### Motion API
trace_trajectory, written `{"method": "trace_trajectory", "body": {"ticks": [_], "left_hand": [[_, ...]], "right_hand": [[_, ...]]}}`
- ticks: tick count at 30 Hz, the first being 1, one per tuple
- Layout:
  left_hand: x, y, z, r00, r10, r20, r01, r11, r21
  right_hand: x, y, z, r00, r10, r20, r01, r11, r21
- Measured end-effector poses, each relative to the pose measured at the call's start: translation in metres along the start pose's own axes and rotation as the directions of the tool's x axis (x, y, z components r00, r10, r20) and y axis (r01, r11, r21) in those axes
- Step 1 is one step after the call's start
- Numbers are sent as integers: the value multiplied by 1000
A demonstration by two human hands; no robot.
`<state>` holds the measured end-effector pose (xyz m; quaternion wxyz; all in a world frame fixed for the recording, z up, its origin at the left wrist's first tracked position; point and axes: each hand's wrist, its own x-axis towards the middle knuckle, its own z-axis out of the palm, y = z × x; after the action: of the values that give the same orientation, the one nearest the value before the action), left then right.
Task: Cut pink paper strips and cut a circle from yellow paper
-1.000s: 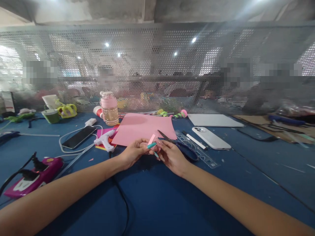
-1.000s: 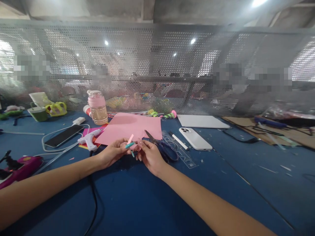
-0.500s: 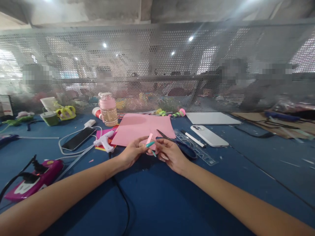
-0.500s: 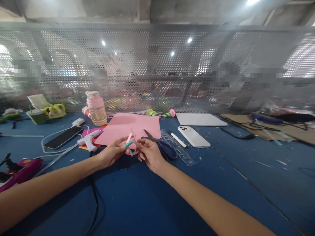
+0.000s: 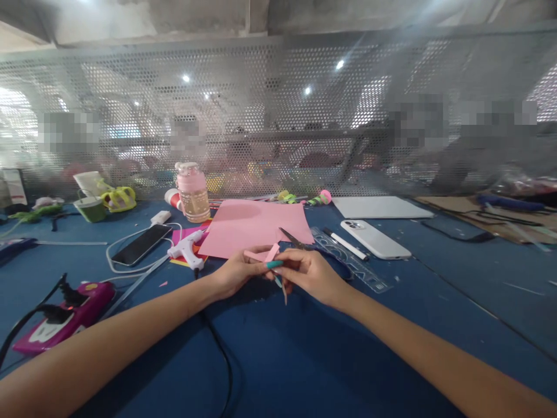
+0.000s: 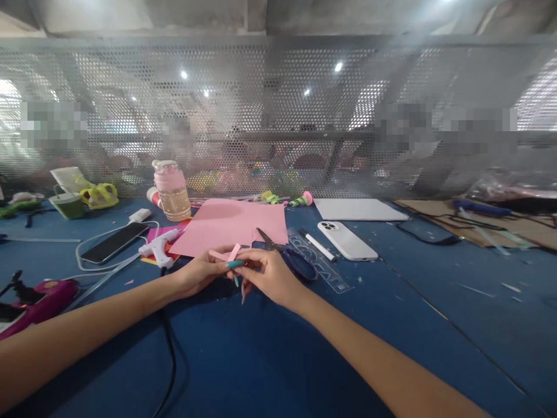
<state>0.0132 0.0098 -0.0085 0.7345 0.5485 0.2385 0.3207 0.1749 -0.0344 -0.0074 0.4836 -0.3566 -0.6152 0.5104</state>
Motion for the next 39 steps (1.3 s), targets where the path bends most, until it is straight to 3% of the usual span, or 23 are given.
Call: {"method": "trace_trajectory", "body": {"ticks": [2,4,10,16,22,25,27,31,34,39], "left_hand": [[-1,1,0,1000,-19,-17,19,1000,1],[-1,0,1,999,-28,-38,28,1000,7],[-4,-3,4,999,-3,-36,9,987,158],[-4,-3,3,979,190,-70,-148,907,395],[-2,-6,-2,919,382,-100,-296,835,464],[-5,-5,-2,901,417,-122,-319,826,466],[-6,-3,-1,909,389,-152,-301,862,407],[-6,-3,0,976,184,-118,-159,967,200],[-3,-5,-1,989,115,-95,-95,977,192],[-3,-6,0,986,124,-114,-103,979,173]], "right_hand": [[-2,-5,-3,996,14,91,-16,1000,17],[-3,-7,-5,993,47,107,-53,997,53],[-4,-3,4,993,50,-107,-56,997,-59],[-4,-1,8,964,-10,-267,-22,993,-115],[-2,-1,11,960,40,-277,-25,998,58],[-2,2,10,956,-44,-292,48,999,8],[-2,3,8,938,-155,-309,125,985,-117],[-2,6,6,918,-282,-279,191,930,-314],[-2,8,6,909,-310,-278,219,924,-314],[-2,10,5,915,-268,-302,203,952,-231]]}}
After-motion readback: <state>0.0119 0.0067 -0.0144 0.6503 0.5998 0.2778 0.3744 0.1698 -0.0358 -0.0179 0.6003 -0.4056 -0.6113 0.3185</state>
